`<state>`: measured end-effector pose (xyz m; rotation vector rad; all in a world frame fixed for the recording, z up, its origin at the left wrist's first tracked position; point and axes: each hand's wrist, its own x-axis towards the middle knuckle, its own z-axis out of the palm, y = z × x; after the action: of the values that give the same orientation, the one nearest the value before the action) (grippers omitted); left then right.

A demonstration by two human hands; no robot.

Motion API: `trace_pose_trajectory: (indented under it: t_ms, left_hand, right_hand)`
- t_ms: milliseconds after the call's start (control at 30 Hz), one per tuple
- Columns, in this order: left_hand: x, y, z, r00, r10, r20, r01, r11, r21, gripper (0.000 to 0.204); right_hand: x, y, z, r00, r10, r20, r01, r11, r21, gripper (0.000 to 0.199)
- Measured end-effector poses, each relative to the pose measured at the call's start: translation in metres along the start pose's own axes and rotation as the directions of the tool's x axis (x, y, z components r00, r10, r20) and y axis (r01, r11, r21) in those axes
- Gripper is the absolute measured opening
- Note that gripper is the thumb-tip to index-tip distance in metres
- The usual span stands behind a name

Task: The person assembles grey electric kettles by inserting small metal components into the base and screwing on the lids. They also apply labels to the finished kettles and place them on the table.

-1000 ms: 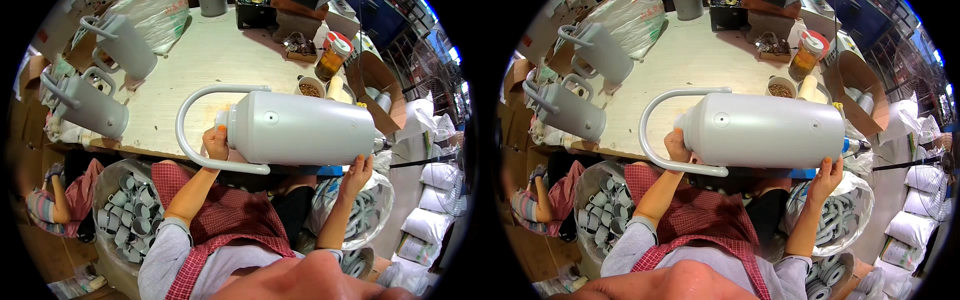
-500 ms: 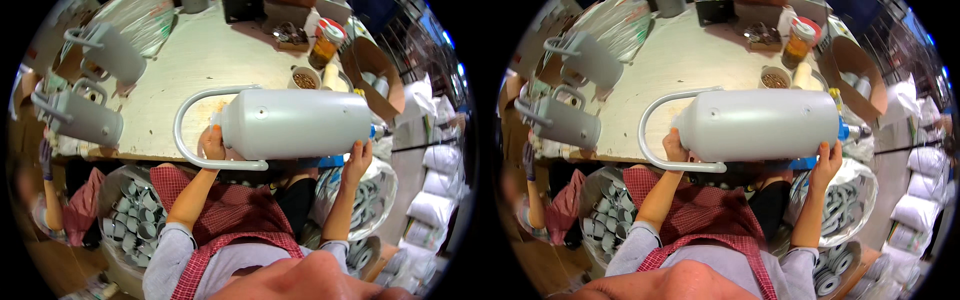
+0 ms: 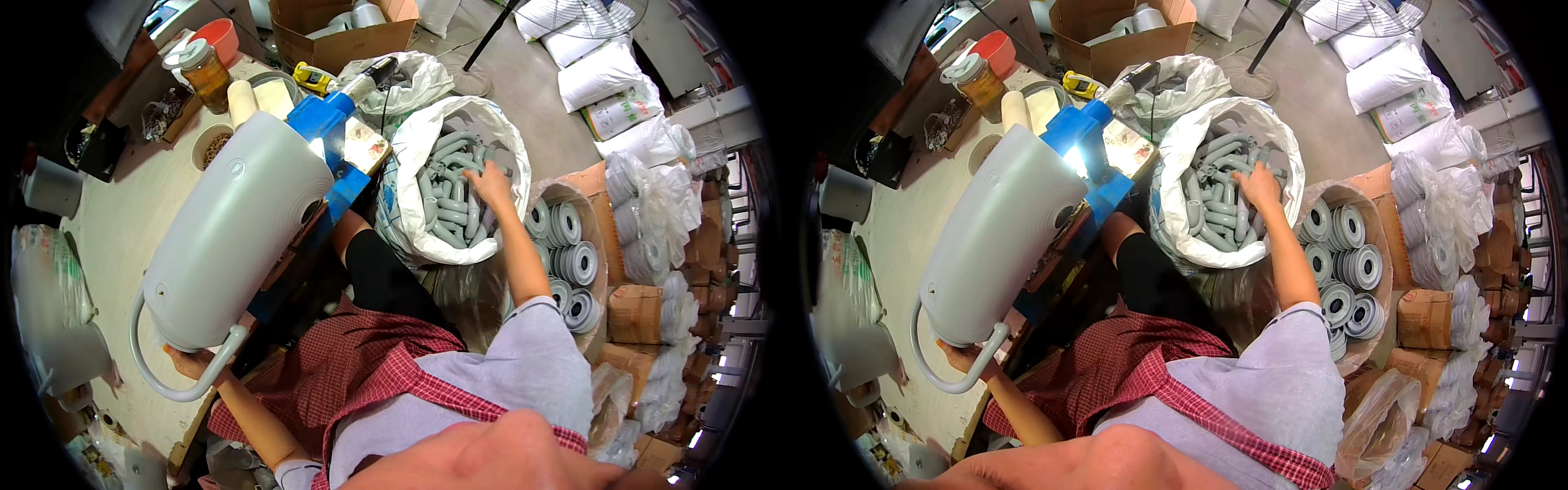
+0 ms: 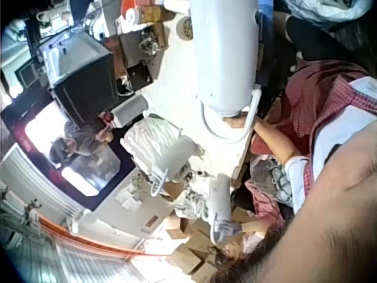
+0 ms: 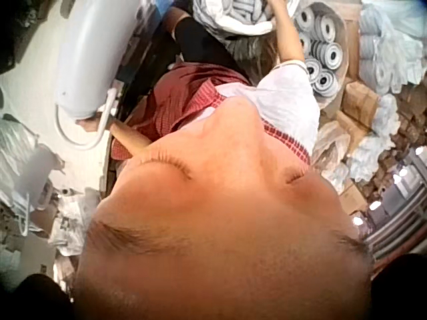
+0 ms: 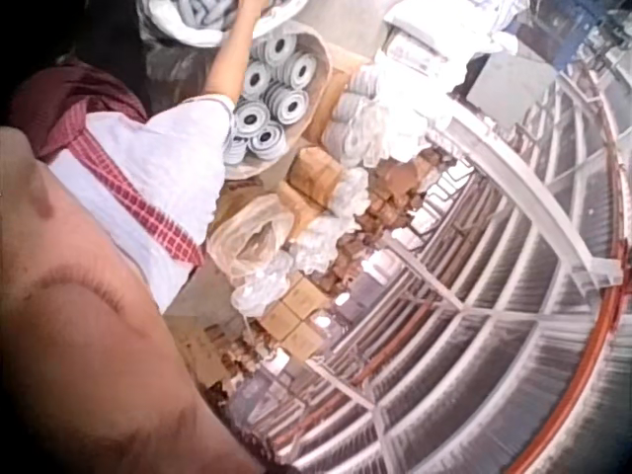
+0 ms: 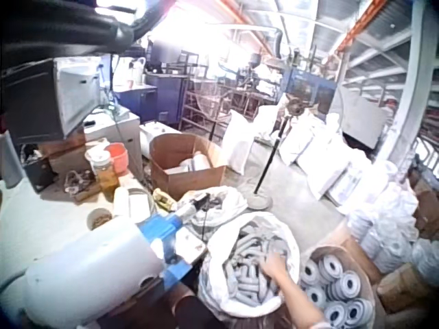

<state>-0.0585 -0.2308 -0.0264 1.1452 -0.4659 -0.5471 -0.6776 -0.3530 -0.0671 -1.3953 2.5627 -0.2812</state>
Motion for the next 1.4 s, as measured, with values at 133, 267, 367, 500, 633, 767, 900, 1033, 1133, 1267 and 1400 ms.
trace_pose_trajectory:
  t_ms: [133,267,367,500,633,767,900,1033,1133,1267,1400]
  left_hand:
    - [0.004,-0.011,-0.017,0.996,0.018,0.085,-0.019,1.000,0.009,0.040]
    - [0.016,-0.024,-0.058,0.991,0.054,0.126,-0.064,0.995,0.080,0.037]
    - [0.005,-0.018,-0.008,0.982,0.189,-0.028,-0.184,0.974,0.128,0.042]
    - [0.005,-0.028,-0.022,0.955,0.187,0.229,-0.247,0.930,0.272,0.065]
    - [-0.001,0.001,0.002,0.924,0.102,0.369,-0.222,0.928,0.300,0.069]
    - [0.006,0.023,0.004,0.831,0.306,0.465,-0.475,0.825,0.305,0.050]
    - [0.007,0.021,0.006,0.767,0.399,0.503,-0.578,0.769,0.271,0.056]
    - [0.004,0.019,0.001,0.781,0.358,0.512,-0.567,0.751,0.339,0.058]
    - [0.009,0.022,0.002,0.763,0.423,0.489,-0.609,0.724,0.325,0.059]
    - [0.009,0.021,0.008,0.738,0.434,0.516,-0.628,0.722,0.290,0.059]
    - [0.007,0.021,0.007,0.743,0.445,0.501,-0.633,0.711,0.307,0.059]
  right_hand:
    - [0.007,0.015,0.018,0.971,-0.232,-0.062,0.240,0.938,0.250,0.052]
    - [-0.049,-0.116,-0.092,0.734,-0.628,-0.259,0.654,0.550,0.520,0.046]
    - [-0.080,-0.183,-0.138,0.394,-0.822,-0.412,0.884,0.216,0.414,0.042]
    - [-0.119,-0.274,-0.159,-0.007,-0.907,-0.420,0.938,-0.152,0.312,0.042]
    - [-0.150,-0.336,-0.175,-0.236,-0.931,-0.279,0.932,-0.298,0.205,0.044]
    - [-0.202,-0.400,-0.170,-0.347,-0.936,-0.066,0.911,-0.353,0.215,0.038]
    - [-0.224,-0.424,-0.151,-0.573,-0.813,0.099,0.819,-0.567,0.089,0.042]
    - [-0.220,-0.406,-0.144,-0.619,-0.738,0.270,0.786,-0.587,0.195,0.037]
    - [-0.188,-0.404,-0.154,-0.521,-0.818,0.246,0.776,-0.333,0.536,0.037]
    - [-0.193,-0.442,-0.124,0.116,-0.990,0.079,0.959,0.132,0.250,0.049]
    - [-0.213,-0.472,-0.115,0.062,-0.920,0.386,0.940,0.184,0.286,0.046]
